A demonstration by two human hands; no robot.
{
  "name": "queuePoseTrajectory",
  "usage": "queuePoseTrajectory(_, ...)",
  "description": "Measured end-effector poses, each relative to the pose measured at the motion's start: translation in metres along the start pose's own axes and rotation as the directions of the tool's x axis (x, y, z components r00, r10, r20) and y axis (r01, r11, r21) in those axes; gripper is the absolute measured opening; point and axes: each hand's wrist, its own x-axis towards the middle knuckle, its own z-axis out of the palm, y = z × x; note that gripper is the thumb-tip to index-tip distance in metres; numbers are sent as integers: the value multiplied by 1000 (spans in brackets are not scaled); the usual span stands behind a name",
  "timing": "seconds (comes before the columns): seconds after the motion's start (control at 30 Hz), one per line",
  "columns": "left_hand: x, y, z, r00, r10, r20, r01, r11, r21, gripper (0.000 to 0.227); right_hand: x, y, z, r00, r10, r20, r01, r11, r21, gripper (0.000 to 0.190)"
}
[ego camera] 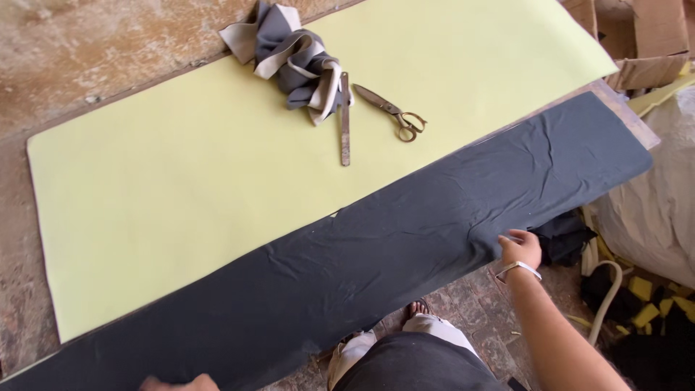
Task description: The person sprays a light-colored board with a spray gun, then lays a black fabric sheet over it, smooths it, and trims the excess using shears. The person handles the fabric and shears directly.
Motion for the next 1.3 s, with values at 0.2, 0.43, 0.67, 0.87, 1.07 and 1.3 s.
queuePoseTrajectory(0.2,-87,98,4,697,701,-151,-704,709,45,76,26,-38,28,930,95,354,-169,968,186,16)
queuePoseTrajectory(0.43,-251,236,-3,500,865,35,-864,501,-44,63,99,-144,71,820,-129,558,78,990,115,21)
queuePoseTrajectory(0.67,-394,298,-5,572,763,302,-776,622,-103,63,134,-224,191,314,-602,734,771,613,173,29)
queuePoseTrajectory(0.87,-439,281,-4,618,642,453,-640,746,-185,54,145,-233,272,265,-489,831,846,532,43,49)
queuePoseTrajectory(1.07,-481,247,14,723,591,359,-557,805,-203,61,167,-238,303,366,-146,919,490,870,-57,32)
queuePoseTrajectory(1.3,-540,240,34,764,551,337,-516,834,-194,59,211,-217,251,34,126,991,224,966,-130,27)
